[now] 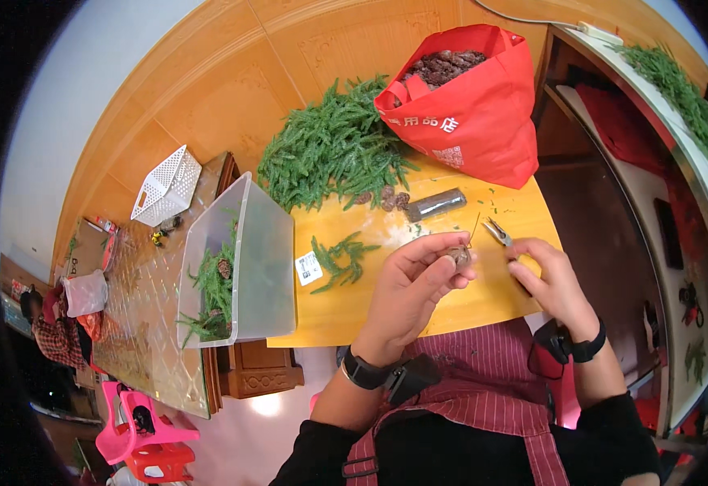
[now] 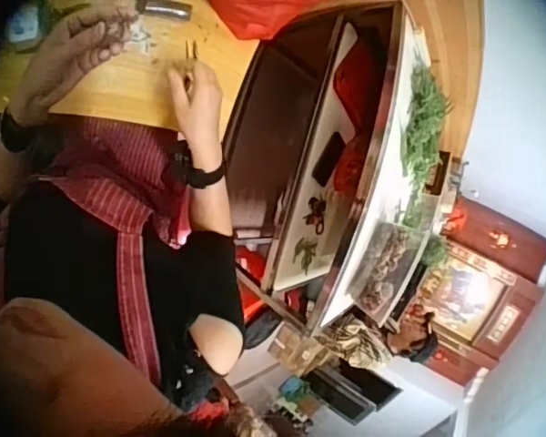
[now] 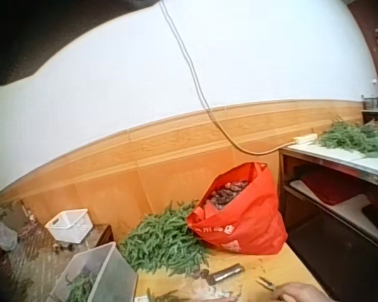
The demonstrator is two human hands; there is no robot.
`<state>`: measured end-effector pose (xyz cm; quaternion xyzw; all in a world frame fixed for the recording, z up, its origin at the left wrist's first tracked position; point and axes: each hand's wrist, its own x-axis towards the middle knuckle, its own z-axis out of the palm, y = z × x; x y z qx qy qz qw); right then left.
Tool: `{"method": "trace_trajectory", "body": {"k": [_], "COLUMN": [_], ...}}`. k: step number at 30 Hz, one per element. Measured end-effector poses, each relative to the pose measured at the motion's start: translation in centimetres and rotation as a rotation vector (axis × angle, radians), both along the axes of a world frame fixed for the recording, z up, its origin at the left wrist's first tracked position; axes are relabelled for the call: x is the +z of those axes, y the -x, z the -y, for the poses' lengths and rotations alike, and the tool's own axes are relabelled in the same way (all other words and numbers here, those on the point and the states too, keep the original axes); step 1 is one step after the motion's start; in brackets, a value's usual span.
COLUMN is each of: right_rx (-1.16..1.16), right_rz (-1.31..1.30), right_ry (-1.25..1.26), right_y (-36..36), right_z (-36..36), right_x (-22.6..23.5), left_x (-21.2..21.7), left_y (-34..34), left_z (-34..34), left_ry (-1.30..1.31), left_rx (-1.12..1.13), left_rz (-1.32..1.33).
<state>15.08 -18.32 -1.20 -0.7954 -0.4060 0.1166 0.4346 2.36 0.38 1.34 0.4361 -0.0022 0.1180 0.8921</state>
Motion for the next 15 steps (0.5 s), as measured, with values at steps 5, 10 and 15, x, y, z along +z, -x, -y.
{"method": "trace_trajectory", "body": {"k": [5,10,15], "right_rx": [0.179,0.268,0.227], "right_rz": [-0.163,-0.501,-0.782], "right_ry": [-0.334,-0.539,-0.604], "right_y": [2.2,2.7,3.1], "right_z": [-2.9,-3.8,-4.3], "right_x": [4.4,4.3,3.9], "left_x": [-0.1,0.2,0.3], "left_y": [0.2,0.7,1.0], "left_z": [0.7,1.2,1.3], "left_ry": [0.042,-0.077,-0.097], "left_rx": [-0.038,0.019,0.031], "left_rz": [0.009,-0.017,-0.007]}}
